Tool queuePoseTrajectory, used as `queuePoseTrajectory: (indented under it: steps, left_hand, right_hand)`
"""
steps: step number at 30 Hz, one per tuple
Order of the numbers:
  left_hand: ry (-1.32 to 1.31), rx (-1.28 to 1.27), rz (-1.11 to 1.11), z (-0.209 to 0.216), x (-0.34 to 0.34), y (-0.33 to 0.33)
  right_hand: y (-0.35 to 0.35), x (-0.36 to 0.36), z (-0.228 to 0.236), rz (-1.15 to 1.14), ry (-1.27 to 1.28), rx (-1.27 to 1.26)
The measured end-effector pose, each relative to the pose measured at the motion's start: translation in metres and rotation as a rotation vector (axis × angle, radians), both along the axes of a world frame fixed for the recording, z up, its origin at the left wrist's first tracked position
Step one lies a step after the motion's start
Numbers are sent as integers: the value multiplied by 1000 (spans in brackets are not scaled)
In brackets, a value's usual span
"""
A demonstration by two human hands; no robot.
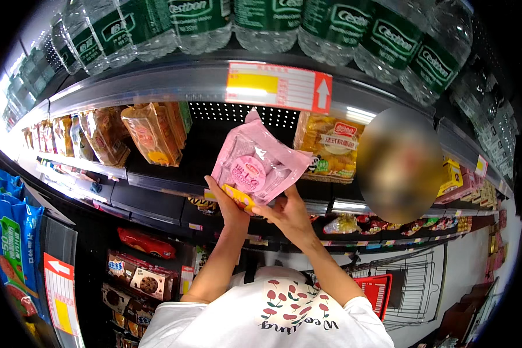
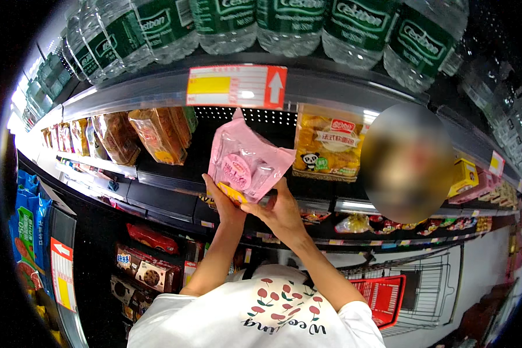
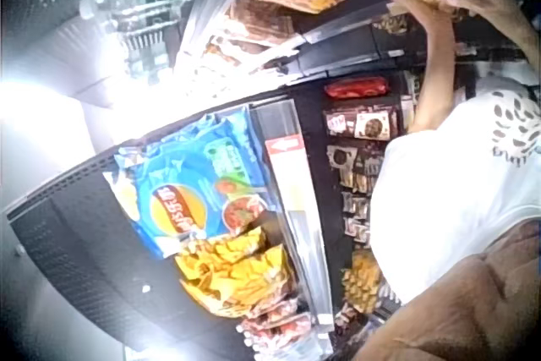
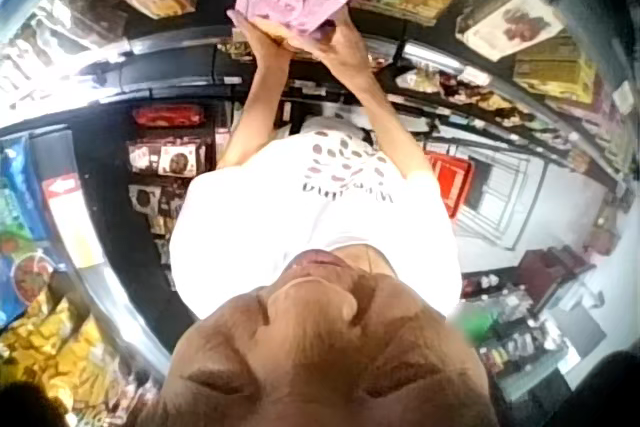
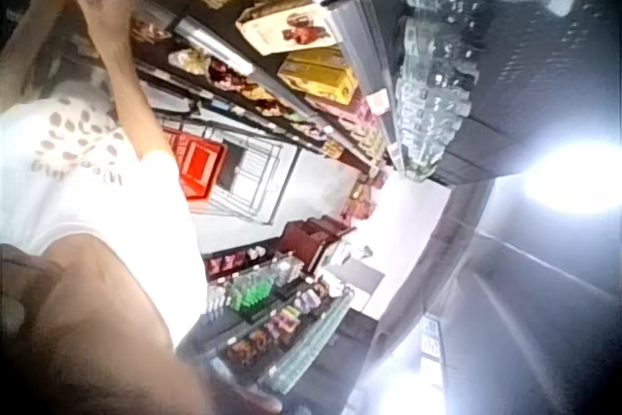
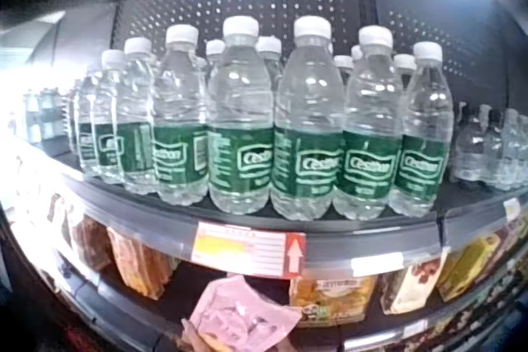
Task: The person wipes a supermarket shelf with a blue cloth, then repeatedly picks packaged snacks from a red shopping basket and places them onto the shelf. The person also wipes the shelf surface between placements.
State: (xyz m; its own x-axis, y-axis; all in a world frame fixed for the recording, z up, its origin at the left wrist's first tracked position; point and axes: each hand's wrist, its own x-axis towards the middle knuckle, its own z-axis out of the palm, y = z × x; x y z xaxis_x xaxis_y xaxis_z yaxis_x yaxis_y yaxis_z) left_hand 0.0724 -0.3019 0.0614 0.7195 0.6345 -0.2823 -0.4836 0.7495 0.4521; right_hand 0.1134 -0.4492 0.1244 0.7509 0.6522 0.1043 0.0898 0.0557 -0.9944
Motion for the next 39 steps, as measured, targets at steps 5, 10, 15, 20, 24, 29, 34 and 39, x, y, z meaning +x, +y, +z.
queuePoseTrajectory:
  steps: [5,10,15,20,24,29,34,39]
  left_hand:
    - [58,-122,139,-24,25,41]
    - [175,226,342,-26,43,86]
    - [274,531,128,-23,52,122]
    - [245,609,175,-21,78,134]
    - [310,640,96,-33,87,152]
    - [355,722,5,-36,91,157]
    - [253,711,85,-30,92,148]
    - [302,758,37,-30,88,151]
  right_hand:
    - [62,45,-42,-42,-59,115]
    - [88,101,-44,-21,-232,33]
    - [115,143,-38,84,-354,-86]
    - [145,189,-73,-15,-633,-256]
    - [165,218,-120,-186,-811,-283]
    - [176,222,-144,-243,-634,26]
    - [165,206,-122,-245,-709,-128]
    - [158,187,-96,-180,-483,-128]
